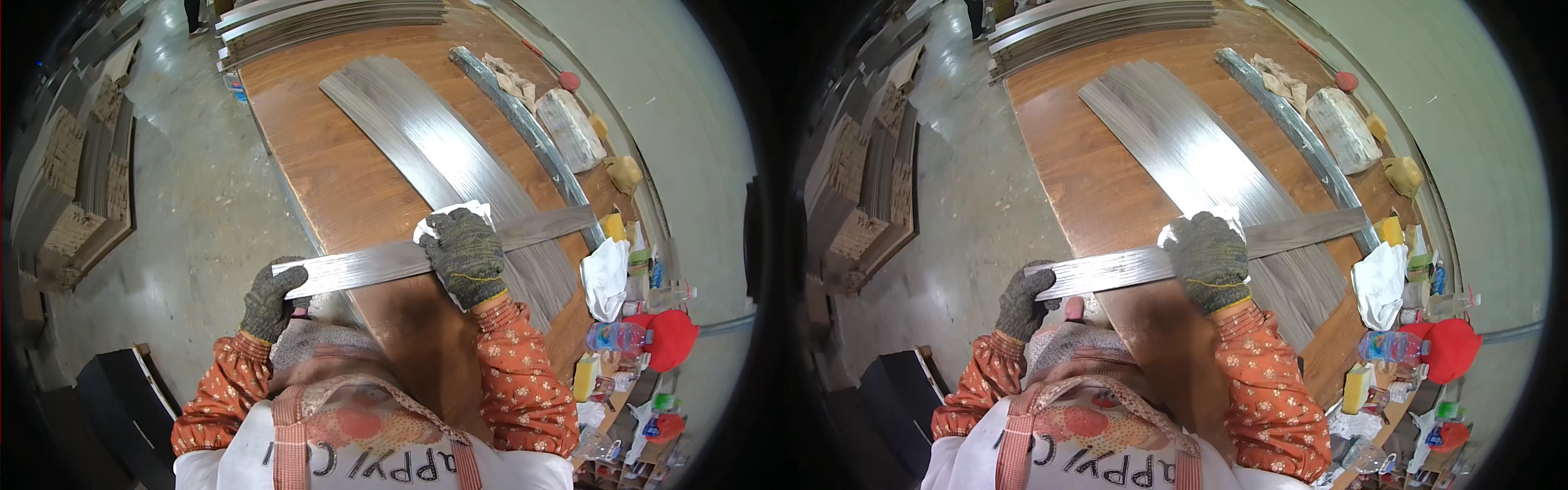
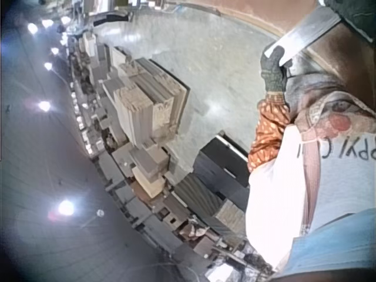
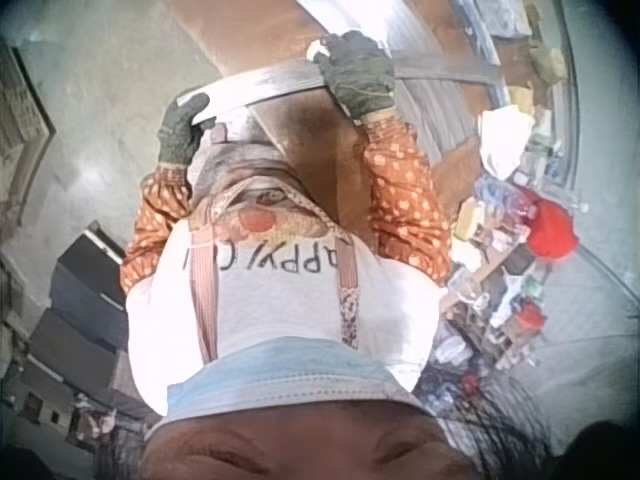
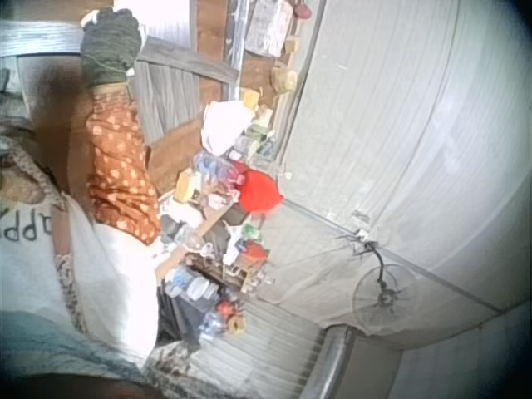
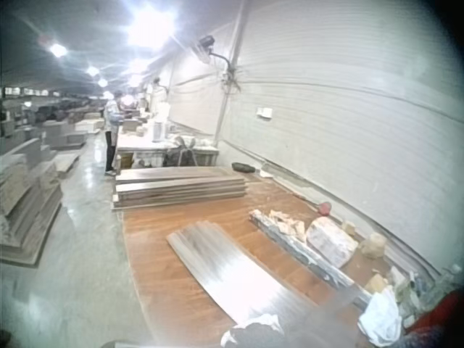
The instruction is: The worker is cleaning and inspecting long wooden/bamboo panels using a sponge and a cloth.
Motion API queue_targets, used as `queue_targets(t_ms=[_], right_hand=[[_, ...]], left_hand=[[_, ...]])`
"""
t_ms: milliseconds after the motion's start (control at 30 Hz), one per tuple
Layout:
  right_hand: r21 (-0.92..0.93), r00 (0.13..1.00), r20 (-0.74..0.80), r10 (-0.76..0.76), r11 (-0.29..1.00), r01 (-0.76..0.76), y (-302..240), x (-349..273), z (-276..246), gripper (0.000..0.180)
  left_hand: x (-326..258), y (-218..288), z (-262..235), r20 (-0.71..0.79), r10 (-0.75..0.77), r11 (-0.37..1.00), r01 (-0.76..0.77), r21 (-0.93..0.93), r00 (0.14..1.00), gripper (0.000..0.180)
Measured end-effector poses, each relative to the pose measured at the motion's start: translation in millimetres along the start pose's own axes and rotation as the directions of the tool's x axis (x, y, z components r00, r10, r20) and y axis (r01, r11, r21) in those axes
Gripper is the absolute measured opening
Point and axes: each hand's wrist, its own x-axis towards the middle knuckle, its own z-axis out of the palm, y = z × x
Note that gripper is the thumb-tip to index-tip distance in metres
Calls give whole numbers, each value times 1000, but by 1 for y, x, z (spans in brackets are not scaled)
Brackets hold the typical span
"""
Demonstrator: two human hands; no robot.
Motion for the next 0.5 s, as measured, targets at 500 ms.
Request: queue_targets(t_ms=[500], right_hand=[[57,983,-146,113,993,-105,-32,53,-7,18]], left_hand=[[94,82,9,281,-22,964,-54,260,960,32]])
